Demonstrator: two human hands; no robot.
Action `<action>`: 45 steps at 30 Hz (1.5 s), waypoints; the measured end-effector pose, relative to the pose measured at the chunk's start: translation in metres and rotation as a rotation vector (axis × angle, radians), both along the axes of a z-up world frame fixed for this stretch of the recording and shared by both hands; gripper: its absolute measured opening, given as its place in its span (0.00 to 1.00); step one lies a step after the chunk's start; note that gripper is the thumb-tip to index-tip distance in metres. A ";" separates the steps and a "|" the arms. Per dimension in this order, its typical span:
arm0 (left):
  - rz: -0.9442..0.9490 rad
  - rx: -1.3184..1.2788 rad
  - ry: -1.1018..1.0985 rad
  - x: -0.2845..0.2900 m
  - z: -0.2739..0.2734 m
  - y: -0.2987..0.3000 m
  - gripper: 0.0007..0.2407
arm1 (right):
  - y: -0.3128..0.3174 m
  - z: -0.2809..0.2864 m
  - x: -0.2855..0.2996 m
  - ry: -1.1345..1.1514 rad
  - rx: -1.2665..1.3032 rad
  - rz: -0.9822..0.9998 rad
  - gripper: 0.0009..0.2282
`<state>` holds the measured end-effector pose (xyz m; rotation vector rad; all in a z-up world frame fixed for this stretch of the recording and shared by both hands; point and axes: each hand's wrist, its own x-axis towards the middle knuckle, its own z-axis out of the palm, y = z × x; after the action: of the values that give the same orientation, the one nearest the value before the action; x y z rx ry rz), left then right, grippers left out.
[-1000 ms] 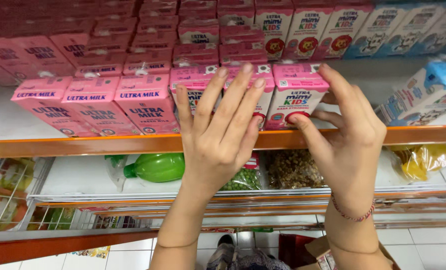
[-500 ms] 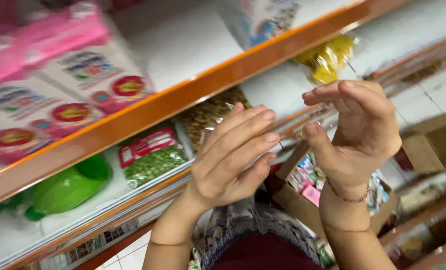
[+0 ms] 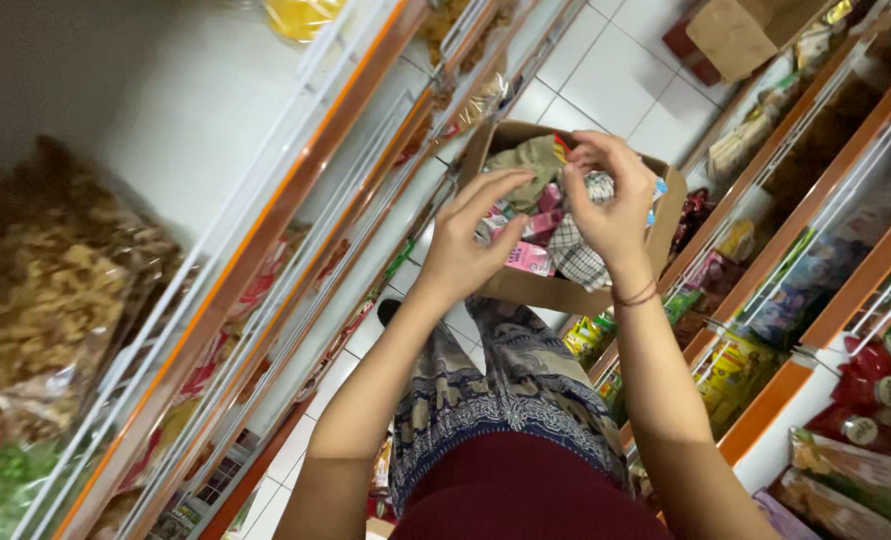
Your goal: The person organizes and restocks small milk cartons on retail store shelves, handling individual cartons to align them and placing them into a cardboard box.
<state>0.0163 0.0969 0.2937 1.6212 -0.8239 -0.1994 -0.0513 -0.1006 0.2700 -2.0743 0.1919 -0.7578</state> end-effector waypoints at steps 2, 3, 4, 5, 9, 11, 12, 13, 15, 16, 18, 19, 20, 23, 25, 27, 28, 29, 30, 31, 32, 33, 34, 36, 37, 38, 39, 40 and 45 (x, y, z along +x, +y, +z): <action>0.013 0.055 0.063 -0.001 -0.052 -0.022 0.18 | -0.014 -0.039 -0.009 0.094 0.002 -0.022 0.12; 0.016 0.079 0.093 -0.003 -0.079 -0.031 0.18 | -0.019 -0.058 -0.014 0.140 0.003 -0.031 0.12; 0.021 0.103 0.124 -0.006 -0.106 -0.038 0.19 | -0.023 -0.076 -0.018 0.168 0.033 -0.014 0.13; 0.026 0.127 0.155 -0.010 -0.132 -0.042 0.20 | -0.026 -0.094 -0.022 0.196 0.062 0.002 0.13; -0.036 0.358 0.117 -0.031 -0.219 -0.047 0.24 | -0.033 -0.147 -0.036 0.292 0.076 0.037 0.12; -0.087 0.561 0.034 -0.042 -0.250 -0.045 0.26 | -0.035 -0.164 -0.040 0.330 0.109 0.042 0.12; -0.128 0.665 -0.020 -0.046 -0.263 -0.045 0.28 | -0.037 -0.171 -0.043 0.351 0.124 0.046 0.12; -0.171 0.769 -0.074 -0.050 -0.275 -0.044 0.29 | -0.038 -0.176 -0.047 0.396 0.197 0.049 0.12; -0.202 0.858 -0.164 -0.052 -0.293 -0.045 0.29 | -0.039 -0.183 -0.050 0.478 0.338 0.055 0.11; -0.191 0.846 -0.195 -0.053 -0.301 -0.046 0.28 | -0.040 -0.186 -0.050 0.459 0.301 0.070 0.12; -0.193 0.837 -0.240 -0.051 -0.311 -0.049 0.26 | -0.041 -0.191 -0.048 0.417 0.226 0.100 0.12; -0.206 0.839 -0.254 -0.049 -0.314 -0.050 0.25 | -0.041 -0.193 -0.047 0.448 0.240 0.101 0.12; -0.217 0.842 -0.265 -0.048 -0.314 -0.050 0.24 | -0.040 -0.195 -0.048 0.483 0.255 0.104 0.12; -0.220 0.765 -0.200 -0.038 -0.301 -0.049 0.26 | -0.040 -0.200 -0.048 0.482 0.225 0.211 0.15; -0.239 0.497 -0.075 -0.025 -0.282 -0.049 0.24 | -0.043 -0.203 -0.044 0.489 0.285 0.314 0.18; -0.257 0.334 0.045 -0.017 -0.255 -0.043 0.23 | -0.042 -0.207 -0.047 0.544 0.456 0.419 0.19; -0.264 0.300 0.101 -0.012 -0.240 -0.040 0.23 | -0.043 -0.209 -0.046 0.637 0.437 0.465 0.20; -0.271 0.266 0.156 -0.008 -0.224 -0.037 0.23 | -0.045 -0.209 -0.044 0.730 0.416 0.511 0.21; -0.269 0.270 0.176 -0.004 -0.208 -0.032 0.24 | -0.047 -0.209 -0.042 0.822 0.391 0.560 0.22; -0.266 0.275 0.196 -0.001 -0.192 -0.026 0.26 | -0.048 -0.206 -0.041 0.810 0.536 0.613 0.22; -0.259 0.278 0.215 0.000 -0.177 -0.021 0.28 | -0.050 -0.202 -0.039 0.798 0.678 0.667 0.23; -0.236 0.198 0.265 -0.002 -0.163 -0.016 0.28 | -0.048 -0.196 -0.037 0.786 0.820 0.720 0.23; -0.209 0.116 0.310 -0.006 -0.149 -0.010 0.29 | -0.046 -0.186 -0.034 0.781 0.852 0.727 0.23; -0.080 0.020 0.393 -0.013 -0.125 0.001 0.30 | -0.041 -0.159 -0.028 0.773 0.914 0.744 0.22; 0.023 0.005 0.433 -0.015 -0.114 0.006 0.30 | -0.034 -0.144 -0.022 0.703 0.913 0.728 0.22; 0.128 -0.013 0.474 -0.018 -0.104 0.012 0.31 | -0.025 -0.128 -0.015 0.636 0.913 0.716 0.22; 0.115 -0.025 0.509 -0.022 -0.095 0.020 0.31 | -0.014 -0.111 -0.007 0.568 0.914 0.704 0.22; 0.103 -0.035 0.547 -0.027 -0.085 0.028 0.31 | -0.005 -0.094 0.000 0.554 0.869 0.693 0.22; 0.232 -0.151 0.508 -0.059 -0.025 0.068 0.30 | 0.055 -0.003 0.011 0.447 0.769 0.757 0.28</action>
<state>-0.0427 0.1651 0.2692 1.4207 -0.2532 -0.3570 -0.0399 -0.0460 0.2665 -1.3651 -0.0640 0.2370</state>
